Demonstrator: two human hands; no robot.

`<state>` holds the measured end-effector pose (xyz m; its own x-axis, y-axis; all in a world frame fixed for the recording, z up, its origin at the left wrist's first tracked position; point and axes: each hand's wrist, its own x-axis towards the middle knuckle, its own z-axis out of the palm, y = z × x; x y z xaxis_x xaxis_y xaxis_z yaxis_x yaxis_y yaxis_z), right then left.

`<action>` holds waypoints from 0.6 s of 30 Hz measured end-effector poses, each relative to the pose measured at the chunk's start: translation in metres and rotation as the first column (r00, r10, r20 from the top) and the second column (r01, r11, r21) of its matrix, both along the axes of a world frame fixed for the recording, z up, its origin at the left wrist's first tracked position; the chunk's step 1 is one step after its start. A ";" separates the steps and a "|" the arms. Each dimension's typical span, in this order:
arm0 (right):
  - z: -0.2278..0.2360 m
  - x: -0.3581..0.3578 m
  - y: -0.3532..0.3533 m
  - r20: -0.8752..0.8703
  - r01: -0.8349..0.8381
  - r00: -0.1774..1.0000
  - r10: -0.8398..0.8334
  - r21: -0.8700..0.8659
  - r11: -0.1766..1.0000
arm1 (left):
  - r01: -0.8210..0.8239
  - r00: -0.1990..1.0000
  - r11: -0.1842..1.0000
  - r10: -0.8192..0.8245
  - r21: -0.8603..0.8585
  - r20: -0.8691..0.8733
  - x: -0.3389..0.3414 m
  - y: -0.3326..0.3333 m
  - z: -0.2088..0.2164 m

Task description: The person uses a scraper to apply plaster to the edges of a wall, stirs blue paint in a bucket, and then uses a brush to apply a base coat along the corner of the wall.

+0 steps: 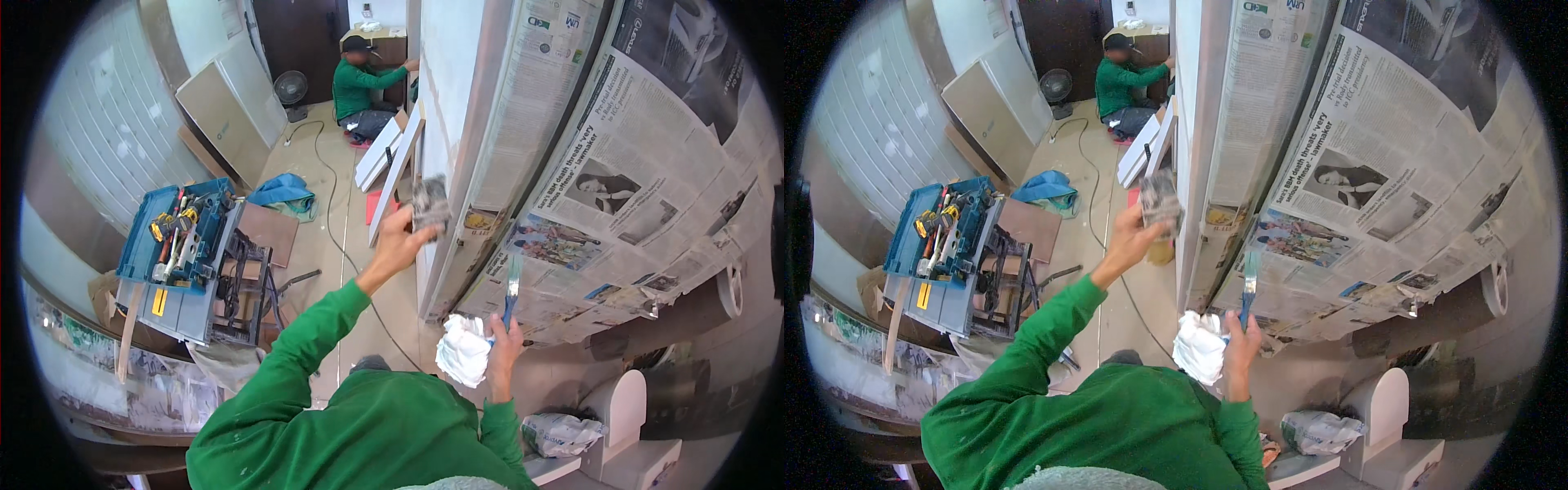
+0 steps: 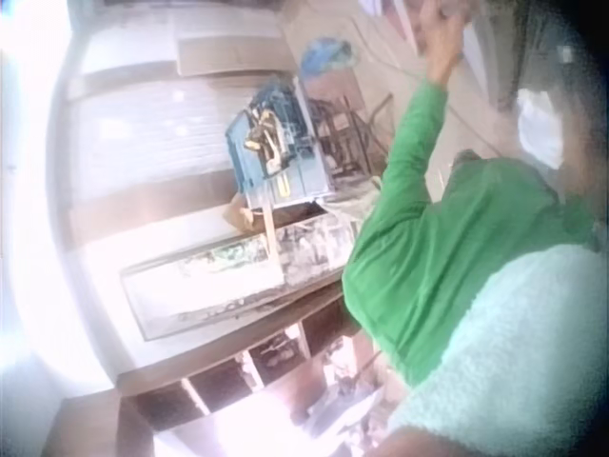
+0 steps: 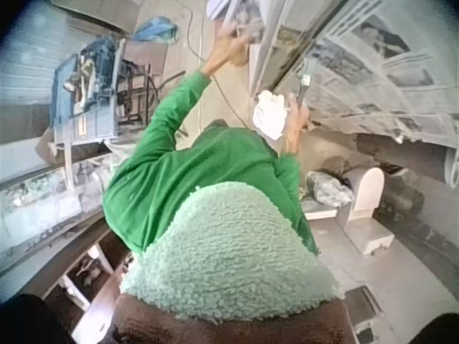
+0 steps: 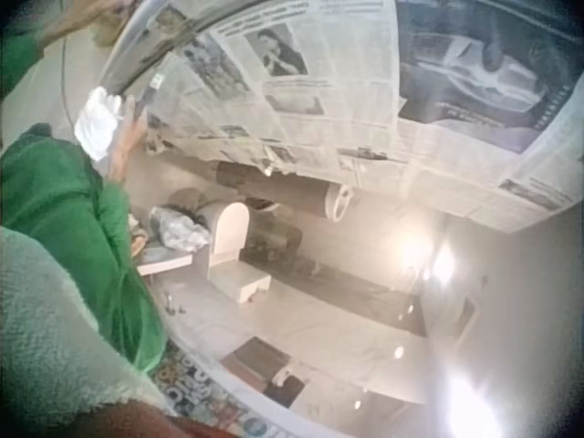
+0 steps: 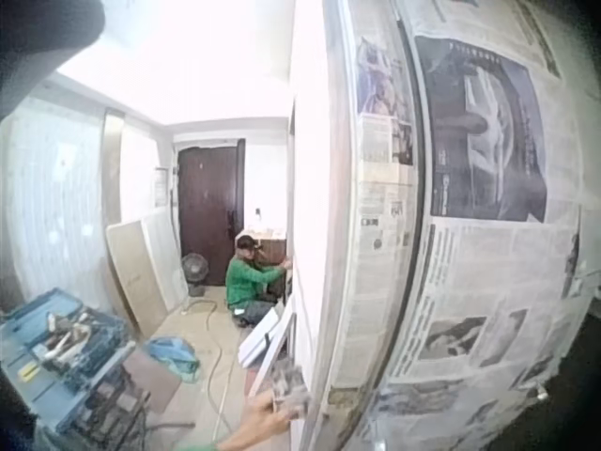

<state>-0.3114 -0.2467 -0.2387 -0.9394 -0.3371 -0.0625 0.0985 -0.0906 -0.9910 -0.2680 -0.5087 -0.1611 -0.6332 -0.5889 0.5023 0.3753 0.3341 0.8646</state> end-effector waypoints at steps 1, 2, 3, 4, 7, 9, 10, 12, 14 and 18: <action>0.010 -0.001 -0.004 0.022 -0.030 0.999 0.030 -0.002 1.000 | 0.046 0.999 0.998 -0.045 -0.040 0.031 0.012 0.009 0.000; 0.016 -0.002 -0.009 0.010 -0.067 0.998 0.067 -0.019 0.998 | 0.091 0.994 0.993 -0.086 -0.081 0.067 0.024 0.015 -0.004; 0.024 -0.003 -0.016 -0.003 -0.102 0.995 0.102 -0.035 0.994 | 0.135 0.970 0.983 -0.105 -0.125 0.220 0.035 0.016 -0.013; 0.031 -0.003 -0.022 -0.017 -0.134 0.991 0.134 -0.052 0.990 | 0.188 0.923 0.969 -0.118 -0.163 0.367 0.044 0.014 -0.026; 0.063 -0.001 -0.036 0.001 -0.161 0.986 0.166 -0.234 0.959 | 0.273 0.795 0.928 -0.070 -0.253 0.603 0.064 0.028 -0.011; 0.081 -0.006 -0.042 -0.098 -0.201 0.979 0.181 -0.272 0.941 | 0.161 0.833 0.958 -0.003 -0.238 0.553 0.076 0.023 -0.020; 0.089 -0.013 -0.045 -0.147 -0.204 0.975 0.167 -0.292 0.934 | 0.157 0.832 0.963 -0.011 -0.217 0.555 0.077 0.017 -0.009; 0.123 -0.025 -0.054 -0.305 -0.215 0.943 0.135 -0.246 0.945 | 0.118 0.856 0.991 -0.065 -0.071 0.513 0.090 -0.006 -0.011; 0.174 -0.040 -0.065 -0.478 -0.144 0.878 0.035 -0.194 0.970 | 0.096 0.911 0.991 -0.127 0.096 0.392 0.084 -0.036 -0.004; 0.304 -0.056 -0.081 -0.811 0.074 0.541 -0.222 -0.218 0.973 | 0.028 0.981 0.991 -0.053 0.133 0.185 0.087 -0.067 0.063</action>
<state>-0.3674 -0.3282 0.0656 -0.5856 -0.1229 0.8012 -0.7835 -0.1675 -0.5984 -0.1812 -0.5754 -0.0983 -0.7338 -0.6127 0.2933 0.2128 0.2027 0.9558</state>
